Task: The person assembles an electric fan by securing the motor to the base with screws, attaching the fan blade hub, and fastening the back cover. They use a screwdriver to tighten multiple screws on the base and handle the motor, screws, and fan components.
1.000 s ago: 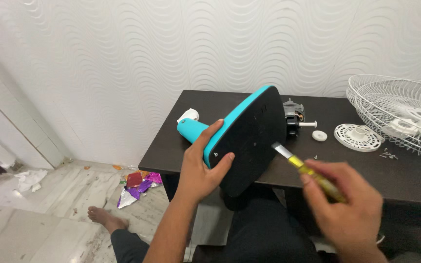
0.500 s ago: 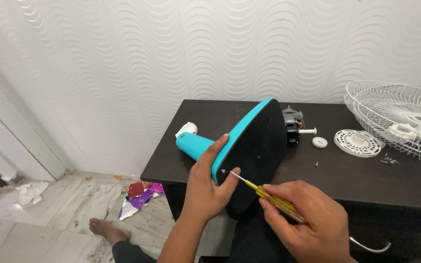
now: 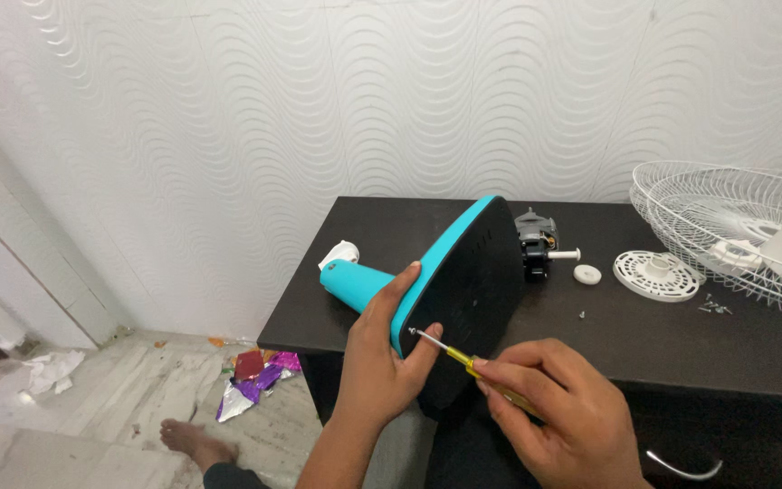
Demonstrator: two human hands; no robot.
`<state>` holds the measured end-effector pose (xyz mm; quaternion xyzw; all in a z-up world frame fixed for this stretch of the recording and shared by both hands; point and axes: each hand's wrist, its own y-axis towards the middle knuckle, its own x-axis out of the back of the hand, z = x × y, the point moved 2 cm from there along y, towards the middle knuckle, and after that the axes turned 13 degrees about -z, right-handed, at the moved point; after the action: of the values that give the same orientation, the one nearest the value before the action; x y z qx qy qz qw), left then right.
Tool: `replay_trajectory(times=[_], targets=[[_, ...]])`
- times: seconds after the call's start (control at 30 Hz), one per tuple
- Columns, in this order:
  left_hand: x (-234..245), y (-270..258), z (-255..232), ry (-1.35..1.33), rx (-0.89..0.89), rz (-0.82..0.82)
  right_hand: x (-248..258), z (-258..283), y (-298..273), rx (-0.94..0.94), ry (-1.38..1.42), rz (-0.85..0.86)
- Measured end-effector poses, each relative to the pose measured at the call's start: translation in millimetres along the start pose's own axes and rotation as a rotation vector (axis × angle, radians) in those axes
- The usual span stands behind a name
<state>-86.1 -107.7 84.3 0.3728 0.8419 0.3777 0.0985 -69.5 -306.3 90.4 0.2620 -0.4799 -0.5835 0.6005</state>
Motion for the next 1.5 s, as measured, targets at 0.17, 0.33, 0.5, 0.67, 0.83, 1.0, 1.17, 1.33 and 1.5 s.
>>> replay_trajectory(times=[0.17, 0.33, 0.5, 0.67, 0.83, 1.0, 1.17, 1.33, 1.5], targets=[[-0.7, 1.1, -1.1, 0.018, 0.016, 0.011, -5.4, -9.4, -3.2, -0.059, -0.019, 0.034], [-0.5, 2.0, -2.8, 0.026, -0.006, 0.032, -5.7, -20.6, -10.5, -0.070, -0.031, 0.031], [-2.4, -0.9, -7.2, 0.046, -0.043, 0.076, -1.9, -45.5, -29.5, -0.457, -0.175, 0.141], [-3.5, -1.2, -11.6, 0.046, -0.068, 0.062, -4.8, -67.5, -43.5, -0.639, -0.027, 0.124], [-7.7, -7.2, -16.7, 0.055, -0.144, 0.075, 11.7, -53.6, -45.8, -0.282, -0.089, 0.053], [-12.1, -12.0, -21.8, 0.155, -0.230, 0.094, 20.4, -49.0, -48.9, -0.893, -0.309, 0.126], [-13.0, -12.6, -20.0, 0.147, -0.170, 0.101, 24.0, -48.3, -54.0, -0.637, -0.057, 0.095], [-16.1, -18.0, -18.9, 0.222, -0.184, 0.135, 32.1, -40.9, -55.3, -0.482, -0.086, 0.054], [-14.9, -20.9, -20.3, 0.211, -0.197, 0.118, 31.2, -44.8, -53.1, -0.942, -0.416, 0.306]])
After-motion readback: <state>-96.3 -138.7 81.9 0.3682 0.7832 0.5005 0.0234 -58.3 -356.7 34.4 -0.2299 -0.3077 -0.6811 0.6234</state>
